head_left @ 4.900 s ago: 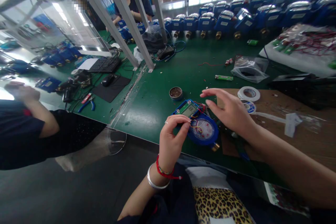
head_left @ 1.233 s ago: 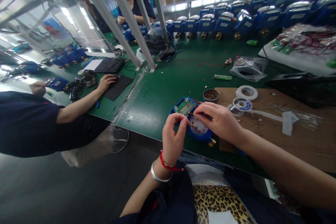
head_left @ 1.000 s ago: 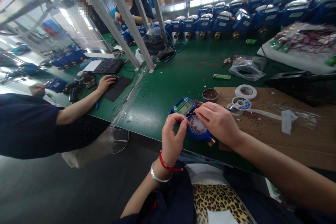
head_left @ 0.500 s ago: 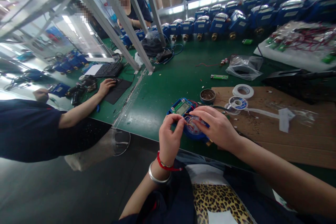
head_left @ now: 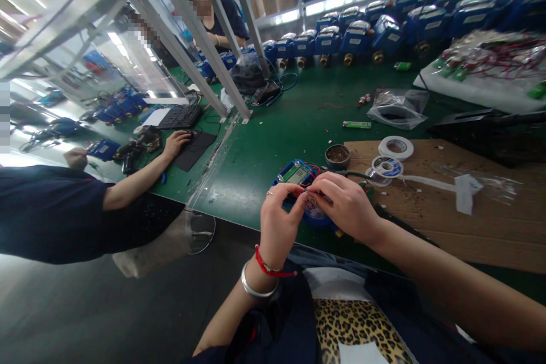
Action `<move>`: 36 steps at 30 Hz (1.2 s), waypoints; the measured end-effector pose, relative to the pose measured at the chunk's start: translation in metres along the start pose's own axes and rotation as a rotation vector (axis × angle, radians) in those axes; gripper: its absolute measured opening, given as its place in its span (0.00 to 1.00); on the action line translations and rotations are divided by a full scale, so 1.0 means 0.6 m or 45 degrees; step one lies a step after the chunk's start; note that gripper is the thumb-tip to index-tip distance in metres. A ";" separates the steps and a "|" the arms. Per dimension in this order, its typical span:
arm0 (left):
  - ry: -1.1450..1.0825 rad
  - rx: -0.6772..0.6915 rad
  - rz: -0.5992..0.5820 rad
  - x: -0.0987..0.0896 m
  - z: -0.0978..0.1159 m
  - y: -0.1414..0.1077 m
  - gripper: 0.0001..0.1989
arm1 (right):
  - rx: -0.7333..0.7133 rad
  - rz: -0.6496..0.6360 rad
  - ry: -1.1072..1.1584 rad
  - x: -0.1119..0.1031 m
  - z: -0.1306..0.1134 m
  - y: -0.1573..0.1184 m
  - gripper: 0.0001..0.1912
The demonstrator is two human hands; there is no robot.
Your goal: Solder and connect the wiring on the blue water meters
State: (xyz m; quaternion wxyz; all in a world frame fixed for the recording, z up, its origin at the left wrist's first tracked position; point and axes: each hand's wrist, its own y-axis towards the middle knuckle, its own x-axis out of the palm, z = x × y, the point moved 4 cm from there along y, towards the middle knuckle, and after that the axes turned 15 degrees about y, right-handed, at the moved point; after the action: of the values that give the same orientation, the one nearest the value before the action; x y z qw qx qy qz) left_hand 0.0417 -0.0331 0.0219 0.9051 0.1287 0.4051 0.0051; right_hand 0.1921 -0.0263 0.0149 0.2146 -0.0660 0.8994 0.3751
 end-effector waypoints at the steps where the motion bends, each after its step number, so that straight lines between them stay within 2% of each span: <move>1: 0.016 0.004 0.002 0.000 0.002 0.001 0.05 | -0.001 -0.002 -0.001 0.000 0.000 0.000 0.05; 12: -0.090 0.043 -0.001 0.005 0.009 0.016 0.04 | 0.064 0.077 0.045 0.002 0.010 -0.006 0.05; 18: -0.108 0.067 -0.021 0.010 -0.002 0.009 0.05 | 0.114 0.079 0.092 0.000 0.011 -0.005 0.03; 22: -0.230 0.040 -0.011 0.006 -0.017 -0.005 0.14 | 0.146 0.025 0.098 -0.003 0.005 -0.012 0.10; 25: -0.430 0.026 0.036 0.001 -0.024 -0.012 0.14 | 0.163 0.029 0.088 -0.010 -0.004 -0.021 0.15; 29: -0.439 0.015 0.065 0.001 -0.023 -0.010 0.05 | 0.092 0.112 0.081 -0.018 -0.026 -0.035 0.18; 36: -0.369 0.047 0.152 0.004 -0.029 -0.008 0.04 | -0.061 -0.058 0.122 0.004 -0.039 -0.066 0.22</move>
State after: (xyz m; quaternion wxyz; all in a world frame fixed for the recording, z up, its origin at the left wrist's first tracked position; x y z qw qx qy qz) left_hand 0.0301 -0.0334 0.0078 0.9497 0.1686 0.2620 0.0328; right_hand 0.1932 -0.0708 0.0028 0.1781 -0.1096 0.8976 0.3880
